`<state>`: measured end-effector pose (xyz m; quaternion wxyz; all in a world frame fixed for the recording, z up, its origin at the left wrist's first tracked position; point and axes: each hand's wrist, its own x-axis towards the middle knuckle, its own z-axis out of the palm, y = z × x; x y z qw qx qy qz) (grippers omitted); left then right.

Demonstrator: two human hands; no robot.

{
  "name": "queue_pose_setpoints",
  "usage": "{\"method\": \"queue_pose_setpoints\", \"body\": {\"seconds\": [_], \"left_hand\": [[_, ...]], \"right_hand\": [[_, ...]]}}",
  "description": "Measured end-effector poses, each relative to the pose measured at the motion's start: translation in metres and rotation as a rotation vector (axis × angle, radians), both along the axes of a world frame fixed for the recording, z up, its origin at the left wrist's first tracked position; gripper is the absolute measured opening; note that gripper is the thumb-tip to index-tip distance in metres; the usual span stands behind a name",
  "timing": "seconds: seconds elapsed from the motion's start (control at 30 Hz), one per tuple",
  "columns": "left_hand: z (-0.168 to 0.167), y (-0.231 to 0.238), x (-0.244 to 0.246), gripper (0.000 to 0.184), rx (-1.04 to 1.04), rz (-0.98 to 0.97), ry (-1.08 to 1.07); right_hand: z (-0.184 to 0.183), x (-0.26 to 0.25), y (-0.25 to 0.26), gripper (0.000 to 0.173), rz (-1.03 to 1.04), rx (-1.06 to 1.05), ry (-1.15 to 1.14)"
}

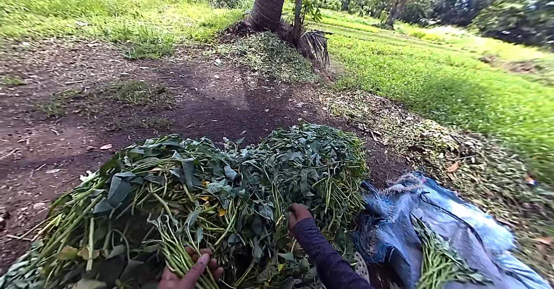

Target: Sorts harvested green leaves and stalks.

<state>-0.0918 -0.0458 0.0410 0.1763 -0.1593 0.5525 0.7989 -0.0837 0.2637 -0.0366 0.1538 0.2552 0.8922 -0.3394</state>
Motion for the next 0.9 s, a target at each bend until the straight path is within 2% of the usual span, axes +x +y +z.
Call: {"method": "queue_pose_setpoints", "body": {"seconds": [0.03, 0.1, 0.17, 0.23, 0.33, 0.43, 0.47, 0.53, 0.67, 0.77, 0.83, 0.9], "left_hand": [[-0.005, 0.001, -0.001, 0.03, 0.014, -0.01, -0.019], [-0.013, 0.004, -0.002, 0.033, 0.009, -0.025, -0.05], [-0.021, 0.003, -0.005, 0.035, 0.014, -0.02, -0.054], [-0.024, 0.0, -0.009, 0.035, 0.014, -0.017, -0.037], [-0.02, -0.002, -0.01, 0.035, 0.028, -0.019, -0.041], [-0.015, 0.002, -0.005, 0.035, 0.022, -0.041, -0.078], [-0.015, 0.004, -0.003, 0.035, 0.02, -0.055, -0.085], [-0.015, 0.012, 0.002, 0.034, 0.018, -0.082, -0.1], [-0.013, 0.028, 0.013, 0.039, -0.054, -0.159, -0.149], [-0.016, 0.039, 0.029, 0.051, -0.17, -0.323, -0.193], [-0.023, 0.043, 0.04, 0.057, -0.256, -0.439, -0.182], [-0.027, 0.046, 0.046, 0.062, -0.365, -0.493, -0.119]], "right_hand": [[-0.016, -0.014, 0.008, 0.038, -0.124, -0.02, 0.048], [-0.044, -0.034, 0.013, 0.044, -0.251, -0.079, -0.065], [-0.063, -0.038, 0.01, 0.052, -0.23, -0.088, -0.247], [-0.064, -0.026, 0.01, 0.057, -0.208, -0.086, -0.276], [-0.034, 0.004, 0.025, 0.047, -0.278, -0.28, -0.025], [0.01, 0.039, 0.023, 0.038, -0.489, -0.717, 0.227], [0.024, 0.051, 0.017, 0.035, -0.526, -0.839, 0.256], [0.043, 0.07, 0.007, 0.032, -0.476, -0.973, 0.258], [0.046, 0.098, -0.025, 0.031, -0.262, -0.952, 0.15], [0.048, 0.114, -0.063, 0.028, -0.196, -0.896, 0.08], [0.048, 0.118, -0.086, 0.028, -0.106, -0.766, 0.067], [0.049, 0.117, -0.103, 0.032, 0.073, -0.545, 0.025]]}}
